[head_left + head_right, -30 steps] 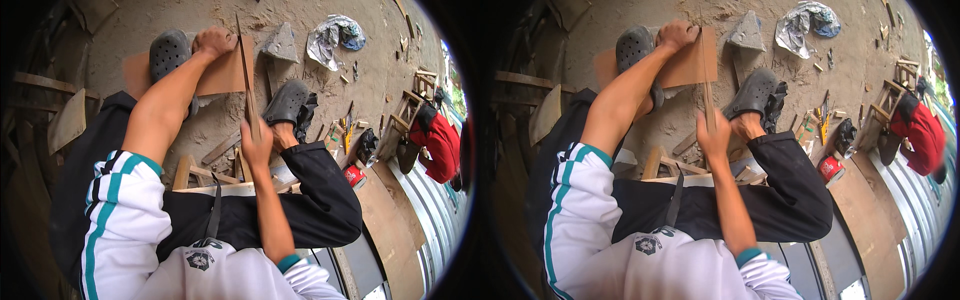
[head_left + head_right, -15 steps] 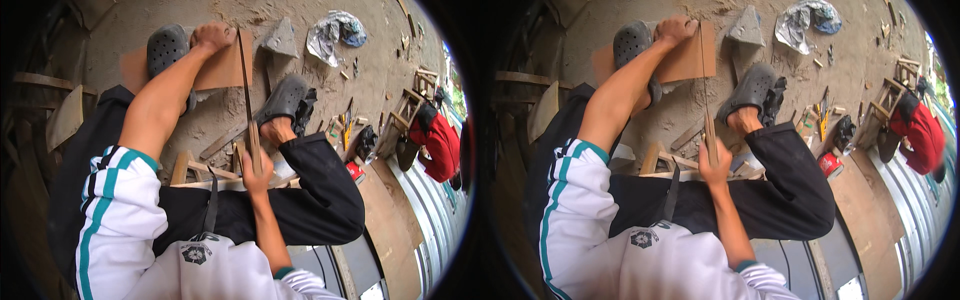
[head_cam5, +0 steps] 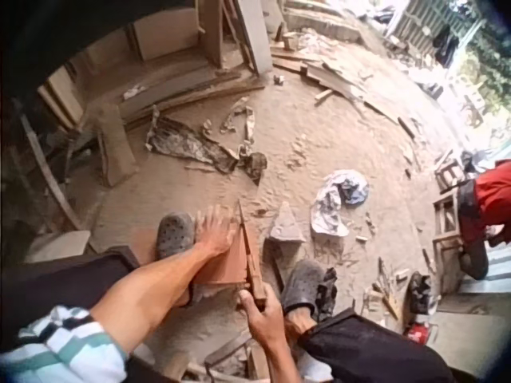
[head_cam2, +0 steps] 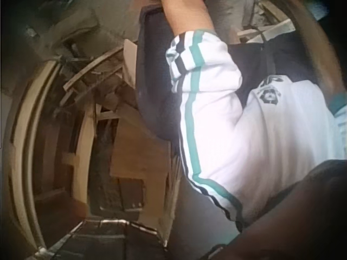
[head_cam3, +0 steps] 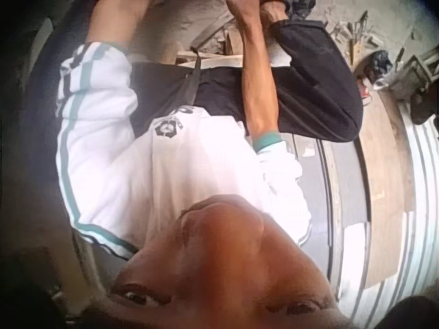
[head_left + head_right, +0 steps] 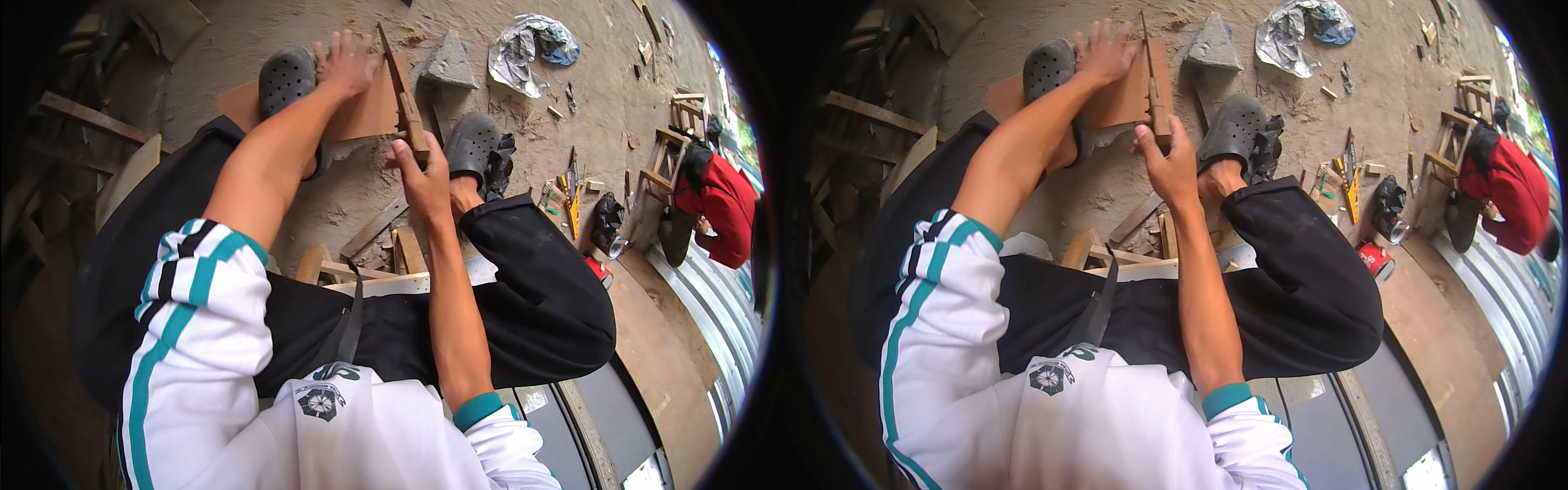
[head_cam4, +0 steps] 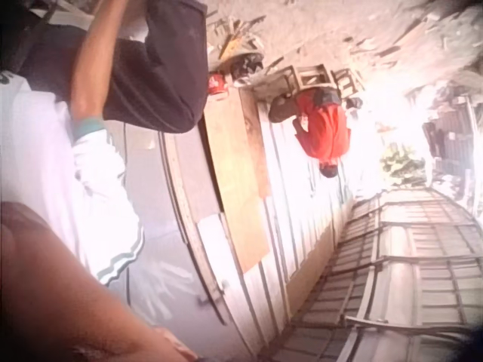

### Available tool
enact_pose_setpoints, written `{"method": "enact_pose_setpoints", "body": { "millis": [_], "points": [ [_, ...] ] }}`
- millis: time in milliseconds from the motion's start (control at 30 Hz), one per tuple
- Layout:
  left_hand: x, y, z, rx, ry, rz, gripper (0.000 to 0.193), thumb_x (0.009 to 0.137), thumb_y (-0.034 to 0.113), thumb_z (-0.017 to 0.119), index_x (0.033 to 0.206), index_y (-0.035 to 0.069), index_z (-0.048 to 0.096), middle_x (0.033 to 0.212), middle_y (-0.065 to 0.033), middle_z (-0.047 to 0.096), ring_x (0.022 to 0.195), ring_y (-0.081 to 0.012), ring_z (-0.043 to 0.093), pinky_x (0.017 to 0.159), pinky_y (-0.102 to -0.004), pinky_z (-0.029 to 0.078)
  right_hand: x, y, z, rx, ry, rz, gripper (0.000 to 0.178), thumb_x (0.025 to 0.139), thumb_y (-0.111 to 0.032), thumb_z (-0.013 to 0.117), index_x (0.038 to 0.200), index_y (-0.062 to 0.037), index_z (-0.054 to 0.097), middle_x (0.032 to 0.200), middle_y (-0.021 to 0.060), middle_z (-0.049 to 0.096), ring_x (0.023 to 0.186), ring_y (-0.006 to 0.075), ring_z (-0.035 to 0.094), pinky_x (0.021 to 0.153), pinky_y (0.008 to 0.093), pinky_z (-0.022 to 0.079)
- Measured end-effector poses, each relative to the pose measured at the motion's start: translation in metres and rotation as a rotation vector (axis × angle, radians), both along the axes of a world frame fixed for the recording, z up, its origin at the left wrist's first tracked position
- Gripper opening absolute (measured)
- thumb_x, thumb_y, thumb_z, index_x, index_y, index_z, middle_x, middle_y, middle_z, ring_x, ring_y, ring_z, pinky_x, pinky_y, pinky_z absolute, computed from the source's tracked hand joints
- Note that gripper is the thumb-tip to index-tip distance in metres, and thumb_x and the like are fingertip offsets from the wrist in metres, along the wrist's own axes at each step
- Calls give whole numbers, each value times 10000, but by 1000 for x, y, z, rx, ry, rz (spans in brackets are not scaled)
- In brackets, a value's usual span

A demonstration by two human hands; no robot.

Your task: The person sits on the floor in a cluttered workshop and uses a hand saw to cut a rectangular piece of wood. They then use a sanding block to smooth the edges of the cut piece.

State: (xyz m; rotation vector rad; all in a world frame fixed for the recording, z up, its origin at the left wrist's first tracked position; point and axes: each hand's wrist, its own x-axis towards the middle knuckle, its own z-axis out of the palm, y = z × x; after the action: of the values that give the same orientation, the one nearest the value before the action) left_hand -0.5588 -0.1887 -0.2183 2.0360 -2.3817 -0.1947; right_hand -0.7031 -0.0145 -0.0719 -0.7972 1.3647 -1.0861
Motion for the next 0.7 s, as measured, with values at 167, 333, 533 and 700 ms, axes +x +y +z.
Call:
{"method": "enact_pose_setpoints", "body": {
  "millis": [167, 333, 533, 700],
  "points": [
    [-7, 37, 37, 375, -16, -43, 896, 862, 557, 584, 1570, 329, 85, 1639, -135, 34, 1479, -465, 24, 1165, -626, 117, -5, -5, 15, 66, 389, 41, 352, 882, -325, 726, 951, 7, 632, 684, 49, 611, 645, 124, 600, 615, 290, 477],
    [-11, 38, 67, 632, -198, -168, 1298, 601, 493, 875, 1569, 332, 26, 1629, -181, -21, 1435, -560, 38, 1122, -638, 259, -12, 11, 16, 160, 528, 107, 338, 799, -281, 814, 822, -11, 612, 675, 52, 617, 628, 107, 565, 611, 290, 474],
    [-13, 35, 58, 641, -157, -157, 1489, 460, 478, 951, 1570, 295, -24, 1615, -223, -72, 1432, -567, 42, 1100, -657, 279, -6, 19, 1, 73, 233, 116, 276, 793, -136, 811, 918, -7, 602, 782, 37, 666, 717, 100, 615, 668, 255, 499],
    [-18, 52, 50, 590, -179, -182, 1520, 449, 499, 951, 1572, 238, -40, 1609, -237, -90, 1452, -527, 13, 1082, -710, 234, -4, 23, 3, 66, 75, 116, 405, 818, -63, 777, 1141, 3, 542, 885, 55, 683, 813, 105, 636, 753, 258, 516]
  ]
}}
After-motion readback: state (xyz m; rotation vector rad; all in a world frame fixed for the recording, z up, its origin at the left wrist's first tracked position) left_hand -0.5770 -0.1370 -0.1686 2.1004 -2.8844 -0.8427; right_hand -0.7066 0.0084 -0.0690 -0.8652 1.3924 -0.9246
